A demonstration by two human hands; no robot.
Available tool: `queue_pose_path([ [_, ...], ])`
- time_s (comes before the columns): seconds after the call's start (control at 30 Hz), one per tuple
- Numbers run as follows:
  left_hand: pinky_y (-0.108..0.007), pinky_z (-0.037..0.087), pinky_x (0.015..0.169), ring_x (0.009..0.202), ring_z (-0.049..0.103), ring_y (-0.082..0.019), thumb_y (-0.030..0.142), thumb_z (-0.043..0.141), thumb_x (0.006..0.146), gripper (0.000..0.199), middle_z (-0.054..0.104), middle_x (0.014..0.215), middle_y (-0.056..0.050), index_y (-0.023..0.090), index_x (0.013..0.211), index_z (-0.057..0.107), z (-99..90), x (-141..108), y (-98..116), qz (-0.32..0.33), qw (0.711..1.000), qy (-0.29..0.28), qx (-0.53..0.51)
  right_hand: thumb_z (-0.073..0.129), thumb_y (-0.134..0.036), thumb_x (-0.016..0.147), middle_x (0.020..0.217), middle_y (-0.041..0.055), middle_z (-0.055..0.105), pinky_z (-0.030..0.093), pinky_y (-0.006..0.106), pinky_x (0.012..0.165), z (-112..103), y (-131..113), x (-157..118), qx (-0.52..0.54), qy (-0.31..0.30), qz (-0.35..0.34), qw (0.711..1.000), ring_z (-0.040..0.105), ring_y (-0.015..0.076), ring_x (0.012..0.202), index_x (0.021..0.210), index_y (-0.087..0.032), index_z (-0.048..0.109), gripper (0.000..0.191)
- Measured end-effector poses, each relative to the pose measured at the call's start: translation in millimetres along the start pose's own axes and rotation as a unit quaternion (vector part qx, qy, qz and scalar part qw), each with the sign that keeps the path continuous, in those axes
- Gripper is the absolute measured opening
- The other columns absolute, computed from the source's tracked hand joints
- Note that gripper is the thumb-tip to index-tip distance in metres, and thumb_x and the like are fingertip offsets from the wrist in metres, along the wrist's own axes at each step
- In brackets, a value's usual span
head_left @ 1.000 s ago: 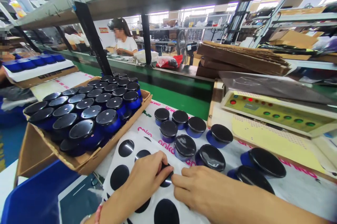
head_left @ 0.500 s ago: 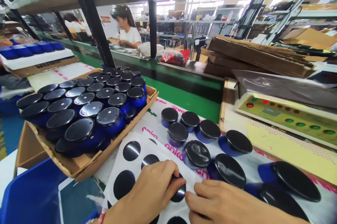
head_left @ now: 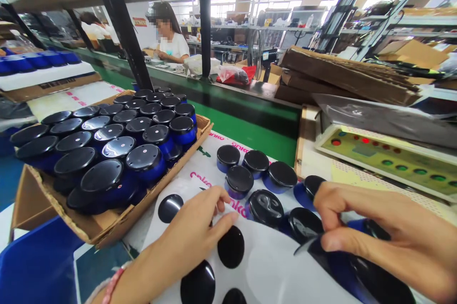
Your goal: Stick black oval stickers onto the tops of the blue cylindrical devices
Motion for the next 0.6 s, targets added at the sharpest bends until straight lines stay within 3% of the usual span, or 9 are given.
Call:
queue_pose_path([
  [0.1, -0.028, 0.042, 0.074, 0.083, 0.055, -0.016, 0.032, 0.052, 0.090, 0.009, 0.058, 0.088, 0.001, 0.024, 0.093, 0.051, 4.7, -2, 13, 0.053, 0.999, 0.004, 0.008, 0.058, -0.046, 0.083, 0.066, -0.0003, 0.056, 0.039, 0.026, 0.050, 8, 7, 12, 0.081, -0.048, 0.047, 0.994, 0.049, 0.0151, 0.059, 0.070, -0.024, 0.054, 0.026],
  [0.2, -0.030, 0.043, 0.078, 0.088, 0.055, -0.018, 0.031, 0.045, 0.094, 0.010, 0.058, 0.092, -0.001, 0.023, 0.095, 0.050, 6.9, -7, 18, 0.083, 0.996, 0.026, 0.021, 0.057, -0.056, 0.080, 0.060, -0.0001, 0.052, 0.037, 0.027, 0.049, 15, 12, 21, 0.206, -0.022, 0.098, 0.973, 0.047, 0.0150, 0.055, 0.069, -0.022, 0.054, 0.036],
  [0.3, -0.040, 0.041, 0.088, 0.103, 0.051, -0.026, 0.039, 0.059, 0.085, 0.029, 0.055, 0.108, -0.006, 0.022, 0.106, 0.051, 5.3, -6, 6, 0.063, 0.993, 0.032, 0.089, 0.059, -0.057, 0.078, 0.059, -0.0009, 0.053, 0.037, 0.027, 0.053, 17, 21, 32, 0.277, 0.007, 0.151, 0.949, 0.047, 0.0135, 0.055, 0.070, -0.021, 0.055, 0.038],
  [0.37, -0.049, 0.039, 0.093, 0.112, 0.046, -0.033, 0.042, 0.073, 0.071, 0.053, 0.051, 0.119, -0.011, 0.019, 0.112, 0.050, 5.2, -2, -6, 0.041, 0.989, 0.012, 0.140, 0.061, -0.057, 0.076, 0.058, -0.0011, 0.053, 0.036, 0.026, 0.053, 16, 28, 42, 0.303, 0.032, 0.175, 0.936, 0.046, 0.0125, 0.054, 0.068, -0.020, 0.054, 0.039],
  [0.43, -0.053, 0.036, 0.095, 0.116, 0.043, -0.037, 0.039, 0.079, 0.064, 0.064, 0.050, 0.123, -0.014, 0.016, 0.116, 0.049, 2.2, 4, -14, 0.025, 0.986, 0.014, 0.167, 0.064, -0.059, 0.071, 0.058, -0.0009, 0.053, 0.037, 0.027, 0.053, 16, 32, 56, 0.313, 0.049, 0.182, 0.931, 0.047, 0.0125, 0.054, 0.065, -0.019, 0.054, 0.042],
  [0.6, -0.047, 0.040, 0.096, 0.114, 0.048, -0.030, 0.037, 0.069, 0.077, 0.057, 0.053, 0.122, -0.012, 0.017, 0.123, 0.042, -5.6, 32, -7, 0.046, 0.989, 0.107, 0.095, 0.064, -0.057, 0.067, 0.056, 0.0006, 0.056, 0.037, 0.027, 0.056, 33, 31, 87, 0.281, 0.052, 0.181, 0.941, 0.050, 0.0135, 0.055, 0.059, -0.019, 0.050, 0.041],
])
Point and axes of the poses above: each hand's wrist, its own x-axis towards the middle knuckle, its own z-axis out of the palm, y = z × x, the point moved 7 cm from there along x, towards the middle knuckle
